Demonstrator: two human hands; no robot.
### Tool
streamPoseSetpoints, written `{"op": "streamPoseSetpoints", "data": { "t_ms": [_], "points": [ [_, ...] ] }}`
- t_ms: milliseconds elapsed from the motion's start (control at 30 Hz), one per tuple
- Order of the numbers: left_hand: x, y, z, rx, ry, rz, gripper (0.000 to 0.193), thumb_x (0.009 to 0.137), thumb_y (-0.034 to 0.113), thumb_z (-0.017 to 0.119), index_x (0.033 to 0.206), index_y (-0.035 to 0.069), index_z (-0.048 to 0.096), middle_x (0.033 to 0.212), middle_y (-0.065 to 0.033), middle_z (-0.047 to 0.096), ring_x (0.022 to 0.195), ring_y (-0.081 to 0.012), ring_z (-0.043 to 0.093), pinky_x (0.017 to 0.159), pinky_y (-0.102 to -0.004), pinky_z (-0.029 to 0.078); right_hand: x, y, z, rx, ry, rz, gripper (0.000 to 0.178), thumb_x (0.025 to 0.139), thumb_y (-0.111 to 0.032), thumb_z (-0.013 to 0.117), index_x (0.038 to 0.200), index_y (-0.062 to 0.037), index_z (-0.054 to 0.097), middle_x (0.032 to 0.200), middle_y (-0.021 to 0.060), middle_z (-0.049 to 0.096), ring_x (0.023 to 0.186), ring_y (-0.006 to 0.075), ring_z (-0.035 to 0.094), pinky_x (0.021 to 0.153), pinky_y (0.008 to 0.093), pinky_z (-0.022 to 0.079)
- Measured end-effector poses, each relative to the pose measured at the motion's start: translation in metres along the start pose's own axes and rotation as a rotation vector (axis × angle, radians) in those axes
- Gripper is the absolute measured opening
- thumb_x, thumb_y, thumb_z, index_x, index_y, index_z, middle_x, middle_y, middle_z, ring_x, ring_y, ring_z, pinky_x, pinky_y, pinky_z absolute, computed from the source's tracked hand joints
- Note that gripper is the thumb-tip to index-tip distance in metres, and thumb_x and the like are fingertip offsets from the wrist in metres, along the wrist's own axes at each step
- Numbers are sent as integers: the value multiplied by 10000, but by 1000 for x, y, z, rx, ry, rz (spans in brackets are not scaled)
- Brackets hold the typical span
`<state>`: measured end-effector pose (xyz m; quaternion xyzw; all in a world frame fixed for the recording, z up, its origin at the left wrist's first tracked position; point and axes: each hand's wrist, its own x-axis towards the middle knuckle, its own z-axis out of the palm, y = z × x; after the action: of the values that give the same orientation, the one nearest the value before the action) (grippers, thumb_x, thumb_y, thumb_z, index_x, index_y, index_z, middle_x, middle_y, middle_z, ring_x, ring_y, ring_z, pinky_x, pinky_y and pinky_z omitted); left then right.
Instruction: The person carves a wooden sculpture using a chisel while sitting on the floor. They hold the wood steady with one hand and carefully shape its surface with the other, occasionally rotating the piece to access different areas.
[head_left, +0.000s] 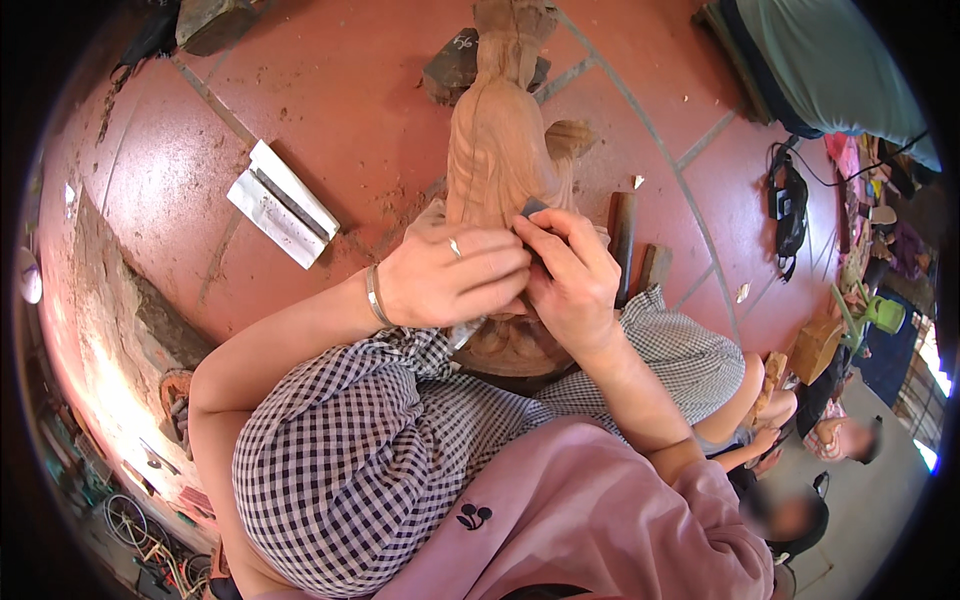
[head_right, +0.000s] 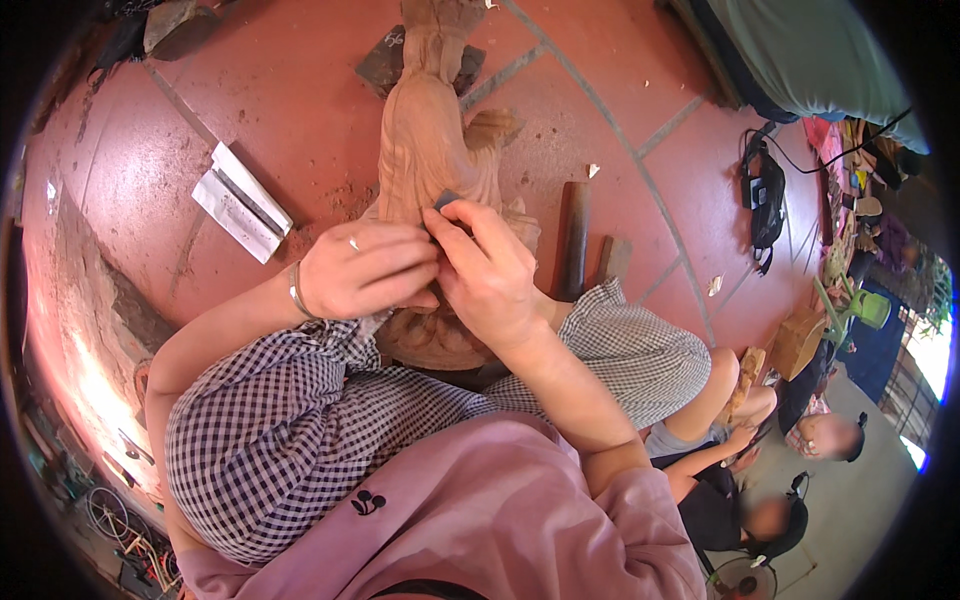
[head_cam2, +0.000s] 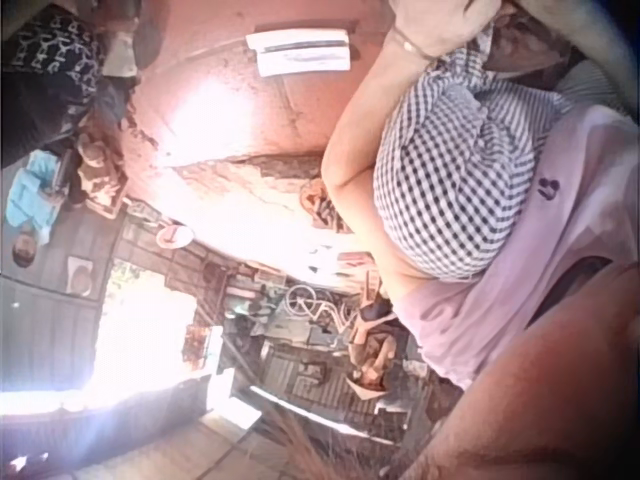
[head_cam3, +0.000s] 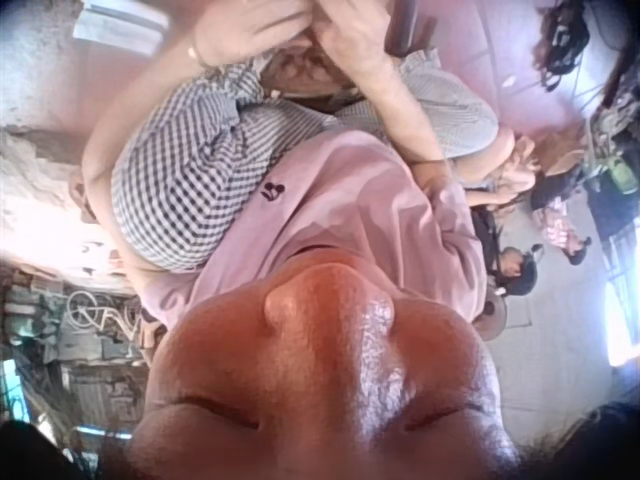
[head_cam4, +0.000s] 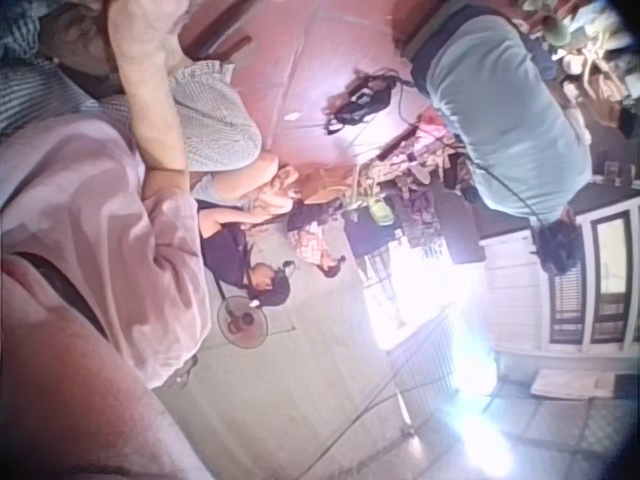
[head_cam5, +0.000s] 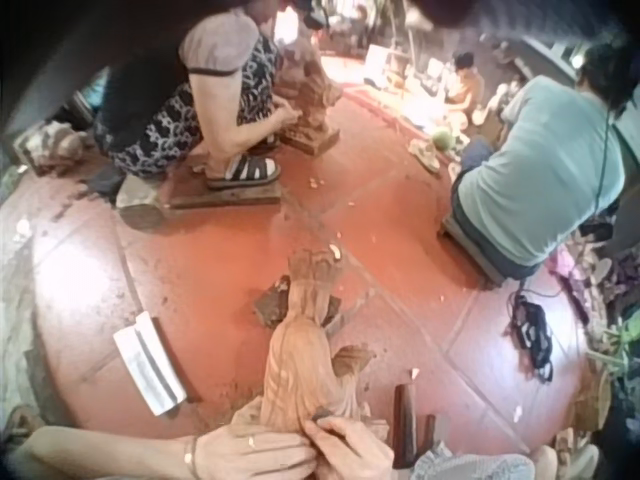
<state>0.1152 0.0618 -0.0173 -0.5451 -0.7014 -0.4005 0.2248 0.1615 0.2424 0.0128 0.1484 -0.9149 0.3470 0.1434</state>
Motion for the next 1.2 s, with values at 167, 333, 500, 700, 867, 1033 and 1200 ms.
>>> {"op": "streamPoseSetpoints", "data": {
  "t_ms": [167, 333, 500, 700, 867, 1033, 1200],
  "points": [
    [21, 4, -12, 167, -51, 64, 262, 752, 137, 643, 978, 18, 700, 1016, -131, 698, 964, -235, 694, 768, -312, 586, 7, 6, -7, -12, 32, -49, 331, 650, 19, 691, 976, -27, 721, 996, 101, 661, 821, 246, 662, 693, 328, 553],
    [12, 8, -4, 240, -90, 86, 311, 730, 121, 621, 997, -17, 701, 1028, -144, 704, 959, -245, 706, 759, -299, 585, 2, 12, -2, -130, 33, -49, 297, 686, -42, 688, 974, -80, 750, 1013, 51, 714, 936, 250, 688, 851, 404, 553],
    [18, 12, 0, 272, -55, 101, 325, 709, 120, 618, 982, -31, 705, 1013, -159, 707, 934, -252, 710, 741, -286, 584, 6, 8, -8, -66, -28, 29, 283, 696, -37, 692, 965, -98, 758, 1016, 55, 726, 999, 265, 693, 909, 433, 536],
    [27, 15, -7, 219, -140, 55, 317, 706, 124, 611, 971, -18, 712, 988, -140, 715, 915, -229, 711, 685, -255, 567, -2, 9, -7, 21, -51, 106, 304, 697, -14, 691, 988, -74, 752, 1035, 94, 725, 1040, 281, 685, 928, 420, 535],
    [24, 9, 13, 332, 4, 114, 306, 709, 125, 604, 969, 15, 721, 986, -124, 718, 919, -200, 708, 630, -221, 532, 5, 9, -10, 102, -10, 144, 317, 694, 10, 680, 1000, -43, 743, 1037, 117, 725, 1024, 288, 691, 934, 392, 537],
    [33, 8, 9, 267, -5, 110, 286, 730, 129, 622, 981, 27, 714, 1006, -119, 715, 896, -204, 709, 667, -242, 555, 2, 16, -17, 142, -46, 111, 305, 709, 15, 680, 1011, 2, 727, 1044, 152, 718, 1006, 287, 696, 918, 366, 543],
    [52, 2, -7, -164, 49, -314, 349, 759, 99, 737, 1082, 0, 649, 1067, -133, 675, 919, -242, 692, 769, -295, 576, -1, 5, -15, 713, 266, 600, 155, 877, 13, 654, 1023, 59, 676, 983, 137, 719, 908, 249, 710, 825, 314, 570]
  ]
}}
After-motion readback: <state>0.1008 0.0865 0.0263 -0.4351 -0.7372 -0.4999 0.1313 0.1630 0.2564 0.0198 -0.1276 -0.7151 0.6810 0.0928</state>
